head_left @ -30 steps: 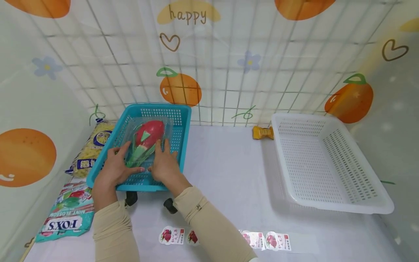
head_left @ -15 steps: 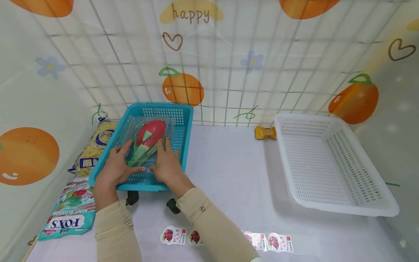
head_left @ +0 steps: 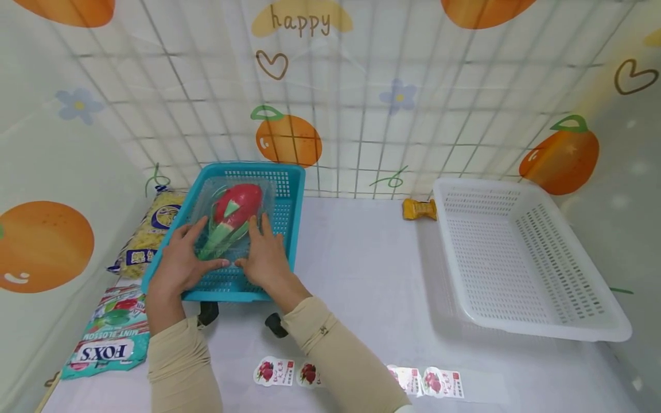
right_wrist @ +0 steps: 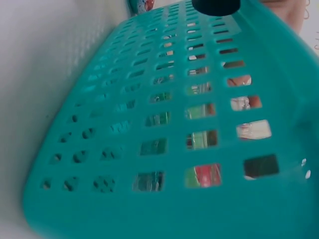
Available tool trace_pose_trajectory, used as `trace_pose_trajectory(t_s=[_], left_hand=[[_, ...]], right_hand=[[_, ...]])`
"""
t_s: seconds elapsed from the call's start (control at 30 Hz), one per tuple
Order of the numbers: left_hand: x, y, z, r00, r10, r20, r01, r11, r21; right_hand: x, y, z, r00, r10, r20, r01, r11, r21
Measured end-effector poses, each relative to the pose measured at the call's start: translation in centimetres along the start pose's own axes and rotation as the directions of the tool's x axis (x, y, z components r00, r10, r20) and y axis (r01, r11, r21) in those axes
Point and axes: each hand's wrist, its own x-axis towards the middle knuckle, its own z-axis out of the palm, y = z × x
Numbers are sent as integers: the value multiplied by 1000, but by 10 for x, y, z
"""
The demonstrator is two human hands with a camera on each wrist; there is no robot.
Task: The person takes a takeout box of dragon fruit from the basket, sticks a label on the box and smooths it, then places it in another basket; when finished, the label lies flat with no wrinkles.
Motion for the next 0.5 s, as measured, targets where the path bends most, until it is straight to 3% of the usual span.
trace_pose_trajectory(t_s=[0.5], left_hand=[[-3,4,-3,999,20,-35,-20,1000,-6]], right_hand=[[-2,0,-8,999,-21,-33,22,1000,9]])
